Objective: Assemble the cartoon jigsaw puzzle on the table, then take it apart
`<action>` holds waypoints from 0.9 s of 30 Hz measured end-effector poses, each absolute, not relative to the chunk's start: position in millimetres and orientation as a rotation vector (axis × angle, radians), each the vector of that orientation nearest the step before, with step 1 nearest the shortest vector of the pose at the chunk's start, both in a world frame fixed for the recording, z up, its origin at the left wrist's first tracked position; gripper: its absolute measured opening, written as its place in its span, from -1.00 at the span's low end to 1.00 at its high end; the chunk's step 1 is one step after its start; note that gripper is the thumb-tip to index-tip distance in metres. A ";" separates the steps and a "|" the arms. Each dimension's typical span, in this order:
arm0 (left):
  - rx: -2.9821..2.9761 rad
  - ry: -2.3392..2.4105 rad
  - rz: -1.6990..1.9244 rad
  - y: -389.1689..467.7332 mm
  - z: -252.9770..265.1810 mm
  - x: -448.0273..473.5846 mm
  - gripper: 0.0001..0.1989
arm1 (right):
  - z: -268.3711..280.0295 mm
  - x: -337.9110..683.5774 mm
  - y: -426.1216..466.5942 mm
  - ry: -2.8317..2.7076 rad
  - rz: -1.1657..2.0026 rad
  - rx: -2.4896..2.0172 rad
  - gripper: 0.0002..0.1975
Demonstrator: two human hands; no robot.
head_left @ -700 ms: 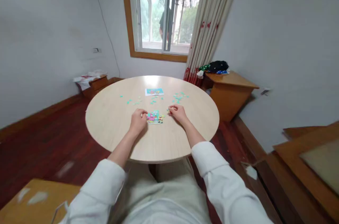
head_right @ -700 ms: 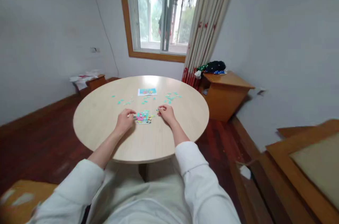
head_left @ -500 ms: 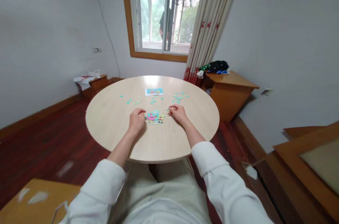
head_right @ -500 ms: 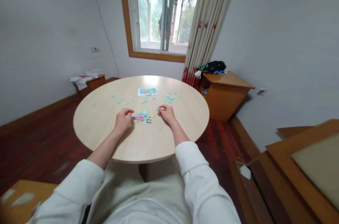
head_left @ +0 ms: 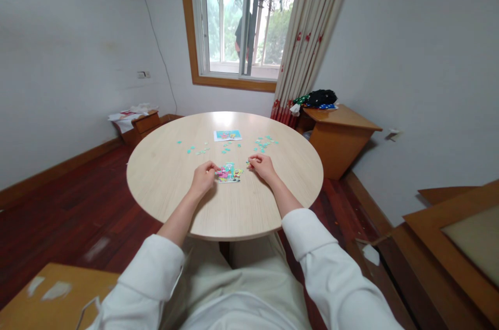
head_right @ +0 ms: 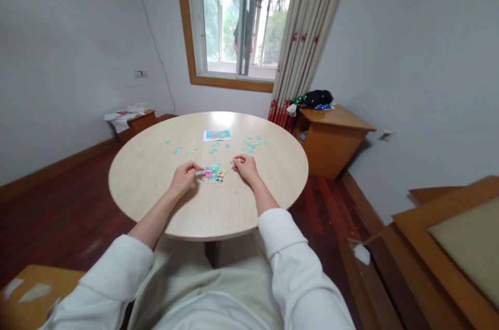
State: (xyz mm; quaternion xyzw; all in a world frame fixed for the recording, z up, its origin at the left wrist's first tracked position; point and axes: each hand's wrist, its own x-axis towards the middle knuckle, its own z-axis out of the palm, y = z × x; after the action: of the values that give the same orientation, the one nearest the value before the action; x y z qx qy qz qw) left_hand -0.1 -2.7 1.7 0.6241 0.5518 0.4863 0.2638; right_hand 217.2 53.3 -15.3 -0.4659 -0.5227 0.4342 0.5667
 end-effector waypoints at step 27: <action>1.824 1.542 1.287 1.8 -5.6 -3.7 -0.82 | -15.7 215.6 37.4 -1.269 1.008 -1.119 -0.82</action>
State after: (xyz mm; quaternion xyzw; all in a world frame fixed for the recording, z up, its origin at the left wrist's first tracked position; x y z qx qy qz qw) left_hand -3.7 1.8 -5.6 0.6569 0.5553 0.4636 0.2125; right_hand 215.6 37.4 -15.7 -0.4732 -0.5368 0.4264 0.5533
